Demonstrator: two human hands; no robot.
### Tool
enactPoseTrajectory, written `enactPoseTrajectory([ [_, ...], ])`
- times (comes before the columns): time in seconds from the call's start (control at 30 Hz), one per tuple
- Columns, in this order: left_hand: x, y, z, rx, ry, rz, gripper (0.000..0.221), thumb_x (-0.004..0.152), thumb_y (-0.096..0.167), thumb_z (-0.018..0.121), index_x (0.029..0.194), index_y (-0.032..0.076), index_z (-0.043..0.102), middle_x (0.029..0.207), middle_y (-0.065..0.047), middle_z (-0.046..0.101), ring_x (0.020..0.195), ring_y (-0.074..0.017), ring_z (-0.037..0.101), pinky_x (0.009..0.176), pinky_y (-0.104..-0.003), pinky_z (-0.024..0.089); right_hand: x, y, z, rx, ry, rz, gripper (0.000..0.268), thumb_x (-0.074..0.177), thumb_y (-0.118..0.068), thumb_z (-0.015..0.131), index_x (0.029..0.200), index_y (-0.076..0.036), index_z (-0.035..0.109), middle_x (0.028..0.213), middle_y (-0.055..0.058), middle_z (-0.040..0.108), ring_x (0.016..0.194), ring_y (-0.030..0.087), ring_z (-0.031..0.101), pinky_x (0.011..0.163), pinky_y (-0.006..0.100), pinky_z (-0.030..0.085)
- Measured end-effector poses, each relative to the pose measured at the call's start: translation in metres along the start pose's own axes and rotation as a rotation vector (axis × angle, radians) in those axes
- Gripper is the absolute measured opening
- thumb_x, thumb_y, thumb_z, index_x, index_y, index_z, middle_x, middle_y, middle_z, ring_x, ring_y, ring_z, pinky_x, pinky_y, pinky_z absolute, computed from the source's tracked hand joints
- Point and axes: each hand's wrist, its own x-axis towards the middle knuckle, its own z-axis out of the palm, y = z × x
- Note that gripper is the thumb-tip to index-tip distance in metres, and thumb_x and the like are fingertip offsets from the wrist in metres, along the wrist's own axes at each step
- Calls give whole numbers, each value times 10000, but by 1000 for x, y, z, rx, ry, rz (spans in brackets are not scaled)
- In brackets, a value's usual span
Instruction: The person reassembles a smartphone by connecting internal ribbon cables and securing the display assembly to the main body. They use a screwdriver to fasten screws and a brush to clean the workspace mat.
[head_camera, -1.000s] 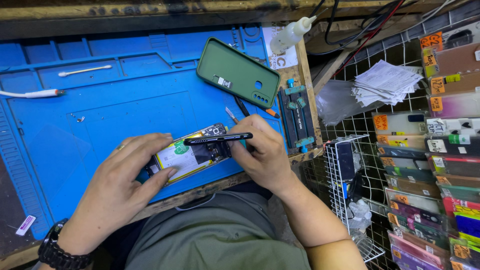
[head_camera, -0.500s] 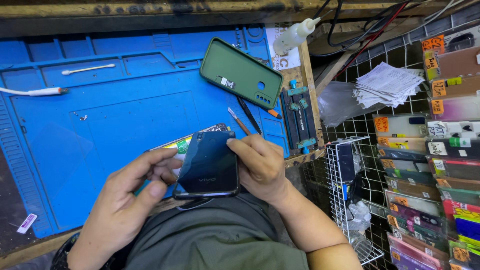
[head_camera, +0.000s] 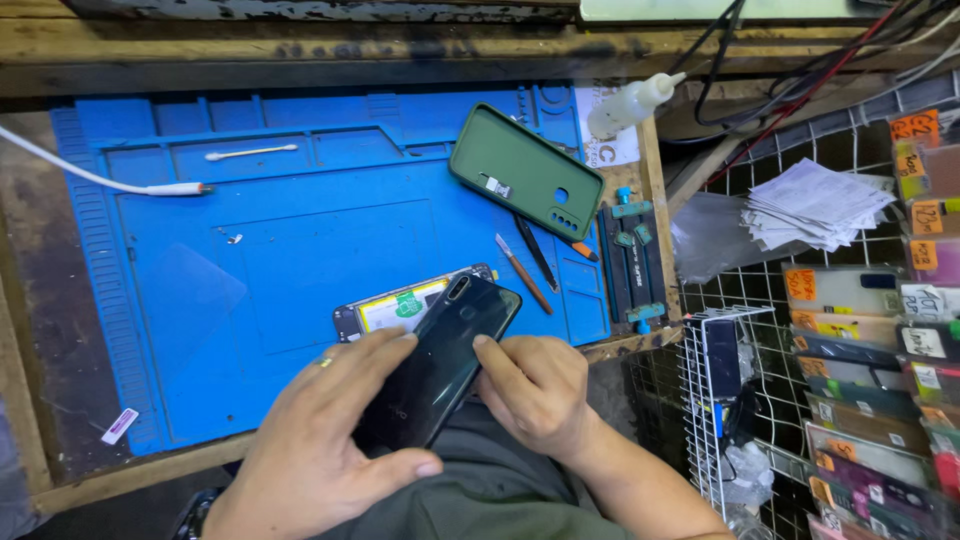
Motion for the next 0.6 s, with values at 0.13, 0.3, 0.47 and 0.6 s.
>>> enactPoseTrajectory([
  [0.13, 1, 3, 10, 51, -24, -71, 802, 724, 476, 830, 1320, 3, 576, 1342, -210, 614, 1220, -399, 586, 1017, -479, 444, -12, -3, 8, 11, -9, -16, 413, 729, 23, 806, 1122, 50, 680, 830, 71, 621, 659, 221, 627, 580, 353, 491],
  [0.3, 9, 8, 8, 84, 29, -9, 783, 662, 317, 837, 1319, -14, 568, 1327, -213, 591, 1199, -412, 565, 998, -477, 458, -20, -5, 7, 39, -49, -20, 383, 767, 0, 827, 1118, 37, 676, 820, 73, 617, 646, 223, 620, 565, 354, 478],
  [0.47, 17, 12, 5, 274, 9, 132, 665, 694, 195, 769, 1298, -10, 583, 1311, -201, 573, 1177, -380, 551, 969, -479, 465, -28, -5, -2, 5, -113, 41, 394, 820, -35, 841, 1166, 25, 661, 836, 73, 649, 634, 224, 621, 556, 350, 476],
  [0.6, 17, 12, 6, 456, 8, 341, 575, 716, 119, 649, 1278, 8, 608, 1359, -164, 583, 1178, -307, 543, 957, -434, 490, -46, 4, 1, 58, -81, 127, 426, 827, 21, 808, 1211, 59, 628, 852, 85, 649, 666, 243, 641, 601, 362, 516],
])
